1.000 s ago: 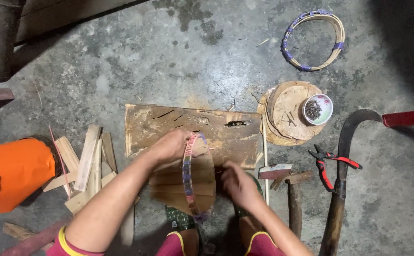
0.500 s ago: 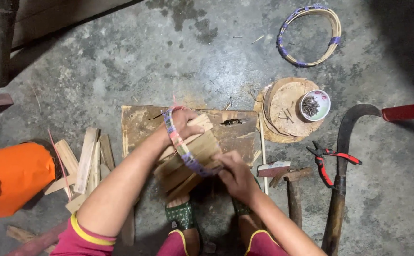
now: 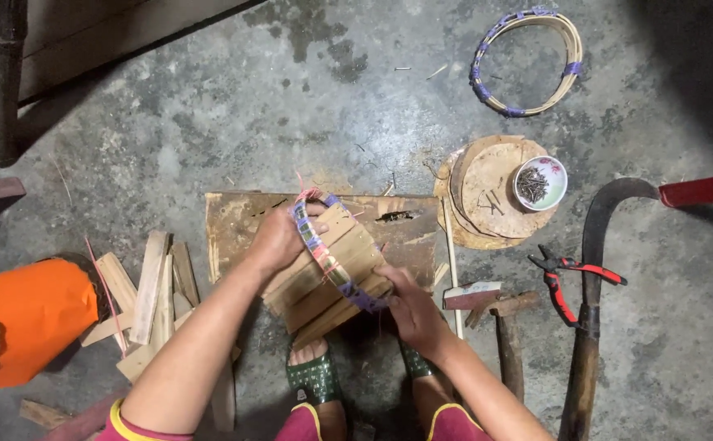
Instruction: The person is assembling a wooden structure by nailing thin slats onto a frame and using pliers for adjustments.
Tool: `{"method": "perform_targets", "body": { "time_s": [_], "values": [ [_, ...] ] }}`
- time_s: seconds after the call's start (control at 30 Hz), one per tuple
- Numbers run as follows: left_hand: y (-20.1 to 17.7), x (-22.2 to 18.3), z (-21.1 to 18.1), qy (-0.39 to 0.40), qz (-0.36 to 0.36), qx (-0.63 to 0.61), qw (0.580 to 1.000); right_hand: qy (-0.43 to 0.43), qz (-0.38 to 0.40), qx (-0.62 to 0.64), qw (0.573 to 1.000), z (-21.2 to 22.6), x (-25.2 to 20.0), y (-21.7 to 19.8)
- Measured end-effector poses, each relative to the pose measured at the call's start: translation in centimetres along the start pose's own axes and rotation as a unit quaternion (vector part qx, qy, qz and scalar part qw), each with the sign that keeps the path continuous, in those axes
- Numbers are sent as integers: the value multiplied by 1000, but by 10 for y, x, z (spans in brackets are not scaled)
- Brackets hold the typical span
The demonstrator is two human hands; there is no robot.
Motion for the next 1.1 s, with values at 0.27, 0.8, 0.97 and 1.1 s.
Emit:
{"method": "perform_targets", "body": {
  "time_s": [0.27, 0.8, 0.97, 1.1],
  "values": [
    [-1, -14, -33, 9, -33, 84, 996, 37, 48, -8, 998, 17, 4, -7],
    [11, -24, -45, -60, 13, 61, 996, 37, 55, 20, 998, 20, 1, -10],
    [8, -12, -31, 30, 47, 110, 992, 11, 41, -82, 996, -6, 0, -4],
    [3, -29, -45, -76, 33, 78, 993, 86, 29, -100, 991, -3, -28, -27]
  ]
}}
Point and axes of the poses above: each hand's wrist, its own x-axis towards the middle knuckle, its own y-axis out of the palm, z = x × y, the point moved 3 cm from there along x, towards the middle knuckle, and after that the axes turned 8 degrees about -x, right-handed, at the moved point
